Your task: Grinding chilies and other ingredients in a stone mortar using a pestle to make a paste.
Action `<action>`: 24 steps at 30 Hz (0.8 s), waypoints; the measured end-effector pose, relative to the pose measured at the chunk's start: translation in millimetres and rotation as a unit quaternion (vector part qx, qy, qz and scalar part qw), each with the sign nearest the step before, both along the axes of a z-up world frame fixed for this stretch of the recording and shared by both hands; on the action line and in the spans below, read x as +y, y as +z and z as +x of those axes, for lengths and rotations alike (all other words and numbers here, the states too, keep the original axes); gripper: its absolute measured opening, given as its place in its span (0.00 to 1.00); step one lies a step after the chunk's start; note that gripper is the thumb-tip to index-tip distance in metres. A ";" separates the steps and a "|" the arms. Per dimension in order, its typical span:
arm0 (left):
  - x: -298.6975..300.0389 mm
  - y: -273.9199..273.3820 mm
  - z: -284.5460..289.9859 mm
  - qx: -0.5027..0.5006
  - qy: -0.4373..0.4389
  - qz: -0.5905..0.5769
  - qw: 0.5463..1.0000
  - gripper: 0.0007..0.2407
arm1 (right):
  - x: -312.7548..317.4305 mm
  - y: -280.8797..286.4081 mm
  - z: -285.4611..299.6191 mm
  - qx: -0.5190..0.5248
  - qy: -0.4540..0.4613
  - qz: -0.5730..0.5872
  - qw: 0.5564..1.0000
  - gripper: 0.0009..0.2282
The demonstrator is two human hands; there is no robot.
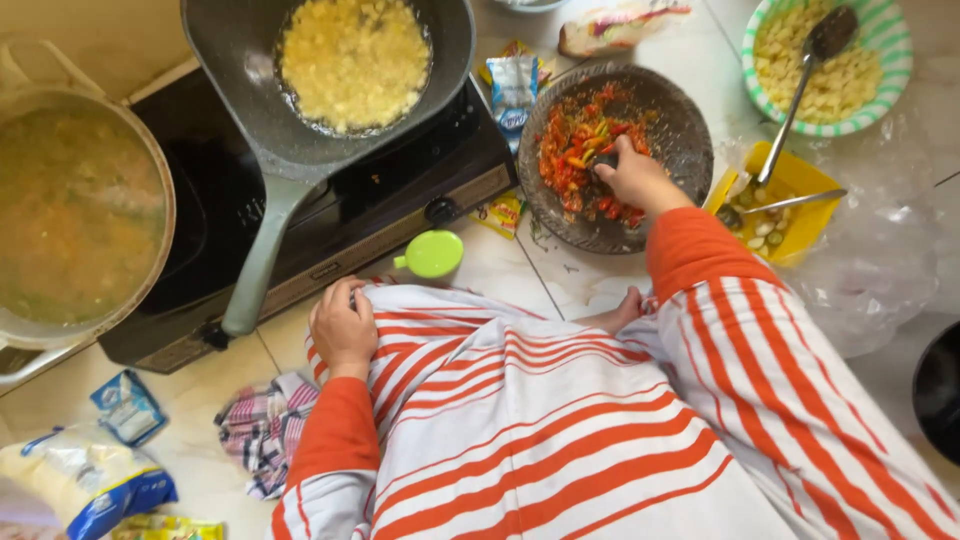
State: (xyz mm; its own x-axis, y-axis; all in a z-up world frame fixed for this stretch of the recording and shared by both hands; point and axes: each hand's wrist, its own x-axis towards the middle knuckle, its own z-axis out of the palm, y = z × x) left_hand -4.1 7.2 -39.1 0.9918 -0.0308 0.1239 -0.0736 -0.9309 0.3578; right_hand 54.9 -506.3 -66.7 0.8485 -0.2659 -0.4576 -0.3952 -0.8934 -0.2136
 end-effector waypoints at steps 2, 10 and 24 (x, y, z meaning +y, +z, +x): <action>6.8 1.2 2.9 -0.014 -0.006 -0.018 1.000 0.06 | 15.4 -3.0 -8.3 0.014 0.009 -0.007 1.000 0.21; 3.9 -3.0 16.9 -0.055 -0.003 -0.006 0.998 0.05 | -3.2 9.5 20.0 -0.010 -0.055 0.013 0.998 0.21; -2.6 8.9 18.7 -0.026 0.003 -0.014 1.000 0.06 | 56.6 3.3 25.0 0.032 -0.012 -0.101 0.994 0.19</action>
State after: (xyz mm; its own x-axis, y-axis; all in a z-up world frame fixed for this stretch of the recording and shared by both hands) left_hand 14.6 4.5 -30.2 0.9842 -0.0210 0.1759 -0.0876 -0.9207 0.3804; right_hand 79.9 -449.7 -63.4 0.8114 -0.3784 -0.4455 -0.4247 -0.9053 -0.0046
